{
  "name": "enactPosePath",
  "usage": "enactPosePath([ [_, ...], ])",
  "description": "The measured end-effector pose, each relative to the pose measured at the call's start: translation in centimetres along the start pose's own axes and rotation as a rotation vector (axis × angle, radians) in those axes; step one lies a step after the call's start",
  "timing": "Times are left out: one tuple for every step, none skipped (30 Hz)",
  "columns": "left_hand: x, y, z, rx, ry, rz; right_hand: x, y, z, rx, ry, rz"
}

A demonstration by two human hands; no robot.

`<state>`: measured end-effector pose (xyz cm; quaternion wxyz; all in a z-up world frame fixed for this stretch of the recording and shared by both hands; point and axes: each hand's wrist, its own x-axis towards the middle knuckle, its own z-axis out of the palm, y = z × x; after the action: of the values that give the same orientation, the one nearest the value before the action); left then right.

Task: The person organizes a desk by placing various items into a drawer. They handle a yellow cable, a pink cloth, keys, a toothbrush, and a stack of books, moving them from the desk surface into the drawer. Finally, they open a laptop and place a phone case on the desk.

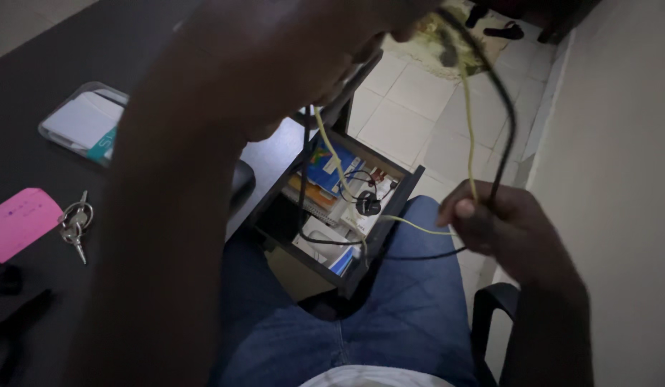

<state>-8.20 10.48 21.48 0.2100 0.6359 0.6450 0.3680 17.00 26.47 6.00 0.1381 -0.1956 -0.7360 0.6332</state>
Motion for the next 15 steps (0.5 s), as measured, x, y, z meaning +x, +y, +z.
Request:
enactPosePath([
  [0.6, -0.2, 0.1, -0.017, 0.035, 0.019, 0.2, 0.2, -0.9, -0.040, 0.021, -0.039],
  [1.3, -0.4, 0.1, -0.028, 0.069, 0.042, 0.1, 0.2, -2.3, -0.080, 0.043, -0.078],
  [2.0, -0.4, 0.1, -0.030, 0.091, 0.056, -0.1, -0.2, -4.1, -0.369, 0.098, -0.288],
  [2.8, -0.4, 0.1, -0.033, 0.109, 0.070, -0.2, -0.3, -5.4, -0.659, 0.156, -0.496],
  [3.3, -0.5, 0.3, -0.044, 0.124, 0.076, -0.2, -0.1, -5.8, -0.512, 0.110, -0.492],
  [3.6, -0.6, 0.3, -0.052, 0.133, 0.090, 0.0, -0.3, -6.3, -0.366, 0.065, -0.487],
  [4.1, -0.6, 0.4, -0.064, 0.142, 0.103, 0.2, -1.0, -7.0, -0.222, 0.017, -0.477],
  [4.6, -0.7, 0.4, -0.076, 0.146, 0.123, 0.6, -1.9, -7.5, -0.078, -0.030, -0.466],
  [4.6, -1.1, -0.1, -0.075, 0.149, 0.170, 1.3, -3.0, -7.6, 0.067, -0.074, -0.463],
  [4.4, -1.4, -0.6, -0.076, 0.158, 0.208, 1.7, -4.2, -7.4, 0.212, -0.120, -0.458],
  [4.0, -1.6, -1.0, -0.082, 0.165, 0.257, 2.1, -4.9, -6.4, 0.246, -0.064, -0.460],
  [3.6, -1.7, -1.4, -0.087, 0.172, 0.317, 2.5, -5.6, -5.1, 0.280, -0.008, -0.464],
  [3.5, -1.8, -1.4, -0.101, 0.176, 0.368, 3.3, -5.8, -3.2, 0.216, 0.068, -0.468],
  [3.6, -1.8, -1.1, -0.126, 0.182, 0.397, 4.1, -6.0, -1.2, 0.150, 0.144, -0.466],
  [4.0, -1.7, -0.4, -0.161, 0.188, 0.352, 4.9, -6.5, 0.1, 0.112, 0.144, -0.469],
])
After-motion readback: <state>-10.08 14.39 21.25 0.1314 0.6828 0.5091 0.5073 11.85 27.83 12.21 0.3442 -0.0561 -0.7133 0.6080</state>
